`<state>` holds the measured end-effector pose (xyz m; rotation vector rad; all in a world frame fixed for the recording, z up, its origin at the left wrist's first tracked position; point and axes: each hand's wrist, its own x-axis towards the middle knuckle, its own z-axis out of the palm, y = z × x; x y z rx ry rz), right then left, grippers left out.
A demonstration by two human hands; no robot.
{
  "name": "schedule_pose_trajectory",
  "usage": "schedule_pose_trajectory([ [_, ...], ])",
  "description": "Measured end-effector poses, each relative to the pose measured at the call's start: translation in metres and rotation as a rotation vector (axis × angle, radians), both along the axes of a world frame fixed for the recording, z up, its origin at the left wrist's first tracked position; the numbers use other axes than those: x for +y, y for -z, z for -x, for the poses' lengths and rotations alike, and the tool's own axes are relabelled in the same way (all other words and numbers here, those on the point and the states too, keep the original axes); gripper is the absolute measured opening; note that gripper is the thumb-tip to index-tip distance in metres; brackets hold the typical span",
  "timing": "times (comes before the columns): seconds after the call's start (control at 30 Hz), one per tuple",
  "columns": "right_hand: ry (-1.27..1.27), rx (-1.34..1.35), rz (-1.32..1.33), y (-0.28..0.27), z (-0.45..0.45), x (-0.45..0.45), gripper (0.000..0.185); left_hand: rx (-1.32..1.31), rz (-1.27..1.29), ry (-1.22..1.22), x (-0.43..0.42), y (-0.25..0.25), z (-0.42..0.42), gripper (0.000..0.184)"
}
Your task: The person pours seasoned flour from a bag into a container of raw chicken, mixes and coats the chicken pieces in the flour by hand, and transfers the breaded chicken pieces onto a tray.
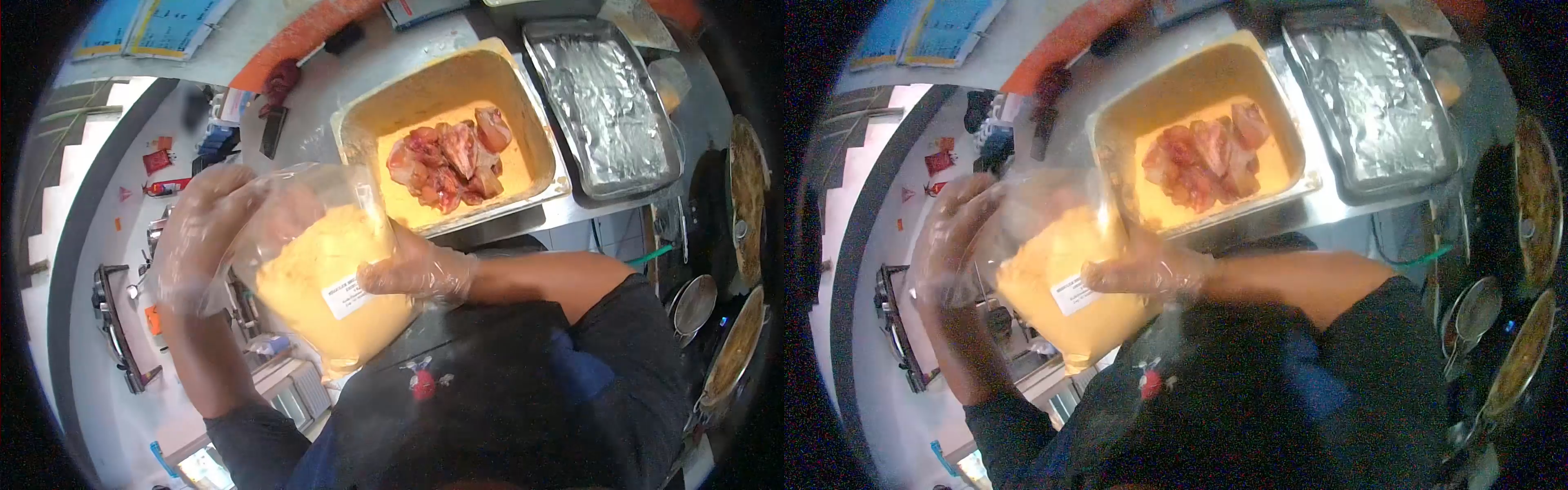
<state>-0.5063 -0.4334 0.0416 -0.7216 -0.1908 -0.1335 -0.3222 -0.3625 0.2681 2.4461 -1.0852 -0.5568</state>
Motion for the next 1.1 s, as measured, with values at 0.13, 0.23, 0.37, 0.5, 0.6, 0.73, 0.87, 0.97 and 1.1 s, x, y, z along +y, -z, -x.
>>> schedule_pose_trajectory([
  [0.13, -0.127, 0.164, -0.425, 0.011, 0.025, 0.017, 0.074, -0.072, -0.517, 0.048, -0.055, 0.038, -0.007, 0.028],
  [0.23, -0.102, 0.296, -0.619, 0.021, 0.031, 0.023, 0.056, -0.179, -0.538, 0.151, -0.072, 0.072, -0.023, 0.037],
  [0.37, -0.205, 0.326, -0.794, 0.011, 0.043, 0.008, 0.056, -0.119, -0.582, 0.336, -0.09, 0.088, -0.038, 0.039],
  [0.5, -0.152, 0.327, -0.707, 0.016, 0.054, -0.004, 0.067, -0.158, -0.52, 0.422, -0.106, 0.096, -0.029, 0.039],
  [0.6, -0.148, 0.335, -0.757, 0.018, 0.065, -0.004, 0.068, -0.112, -0.385, 0.356, -0.119, 0.094, -0.005, 0.037],
  [0.73, -0.012, 0.096, -0.805, 0.001, 0.069, -0.024, 0.072, -0.102, -0.367, 0.362, -0.144, 0.091, 0.018, 0.037],
  [0.87, 0.046, 0.24, -0.773, 0.004, 0.063, -0.031, 0.078, -0.06, -0.313, 0.329, -0.145, 0.101, 0.009, 0.033],
  [0.97, -0.027, 0.385, -0.559, -0.003, 0.066, -0.028, 0.075, -0.19, -0.301, 0.366, -0.12, 0.096, -0.002, 0.03],
  [1.1, 0.048, 0.451, -0.185, 0.007, 0.043, -0.022, 0.085, -0.237, -0.142, 0.334, -0.06, 0.084, -0.018, 0.033],
])
